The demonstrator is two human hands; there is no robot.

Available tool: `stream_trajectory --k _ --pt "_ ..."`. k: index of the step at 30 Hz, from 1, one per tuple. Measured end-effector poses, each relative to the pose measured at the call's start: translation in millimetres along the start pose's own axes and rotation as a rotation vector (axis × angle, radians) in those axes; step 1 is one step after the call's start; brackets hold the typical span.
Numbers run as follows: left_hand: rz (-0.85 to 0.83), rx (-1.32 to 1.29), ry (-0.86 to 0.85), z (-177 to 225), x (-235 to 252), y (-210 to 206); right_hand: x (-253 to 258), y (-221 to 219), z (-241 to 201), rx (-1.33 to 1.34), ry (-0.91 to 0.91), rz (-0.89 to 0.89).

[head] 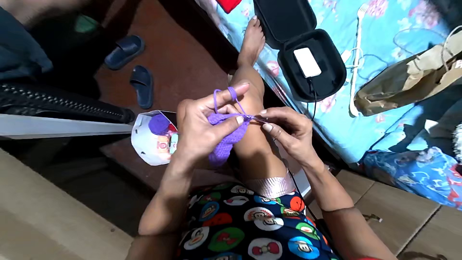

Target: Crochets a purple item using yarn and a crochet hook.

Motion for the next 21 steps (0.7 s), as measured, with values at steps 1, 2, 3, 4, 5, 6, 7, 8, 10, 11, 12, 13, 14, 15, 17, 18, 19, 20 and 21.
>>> stream_trajectory --k 1,2,3,4,5,6,7,8,10,11,12,13,14,15,17,18,19,20,21 --pt "0.027 0.054 -0.012 6 -4 -3 1 -2 4 0.102 -0.068 0.020" --pt "0.046 0.077 -0.029 10 -6 -7 2 -4 7 0.183 -0.116 0.033" --pt "0.058 0.092 -0.046 13 -8 -10 4 -6 9 0.242 -0.152 0.037" --pt "0.065 0.095 -0.059 14 -8 -11 6 -8 9 0.271 -0.168 0.038" --pt "0.061 0.086 -0.068 13 -9 -12 9 -10 9 0.276 -0.174 0.034" --pt "0.053 0.052 -0.066 10 -8 -10 11 -11 8 0.268 -0.180 0.034" --pt "0.040 -0.010 -0.050 5 -8 -6 12 -11 8 0.258 -0.194 0.045" --pt "0.012 -0.109 -0.033 0 -6 0 12 -10 9 0.259 -0.211 0.057" --pt "-0.096 -0.303 0.010 -15 -1 10 12 -9 12 0.280 -0.257 0.087" --pt "-0.152 -0.366 0.026 -21 0 15 11 -9 14 0.292 -0.275 0.105" --pt "-0.193 -0.397 0.040 -27 0 19 11 -9 15 0.301 -0.282 0.119" --pt "-0.228 -0.403 0.048 -32 0 22 10 -9 16 0.306 -0.281 0.131" --pt "-0.250 -0.384 0.050 -35 -1 26 10 -9 16 0.309 -0.280 0.142" --pt "-0.267 -0.355 0.040 -36 -2 30 9 -8 17 0.313 -0.280 0.153" --pt "-0.283 -0.328 -0.010 -37 -5 37 9 -7 18 0.319 -0.280 0.173" --pt "-0.278 -0.339 -0.047 -36 -6 40 8 -7 18 0.322 -0.279 0.181" --pt "-0.260 -0.377 -0.093 -34 -7 43 8 -7 18 0.321 -0.275 0.183" --pt "-0.233 -0.417 -0.141 -31 -7 43 8 -7 18 0.319 -0.273 0.182" --pt "-0.212 -0.451 -0.182 -27 -7 41 8 -8 18 0.317 -0.270 0.179"
Point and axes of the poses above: each hand's wrist, its own x-axis towards the middle knuckle, its own y-axis out of the back of the hand, z = x × y, the point moved 9 cm from there along x, towards the middle knuckle, and after that the axes turned 11 degrees about x, right-handed, at the moved point
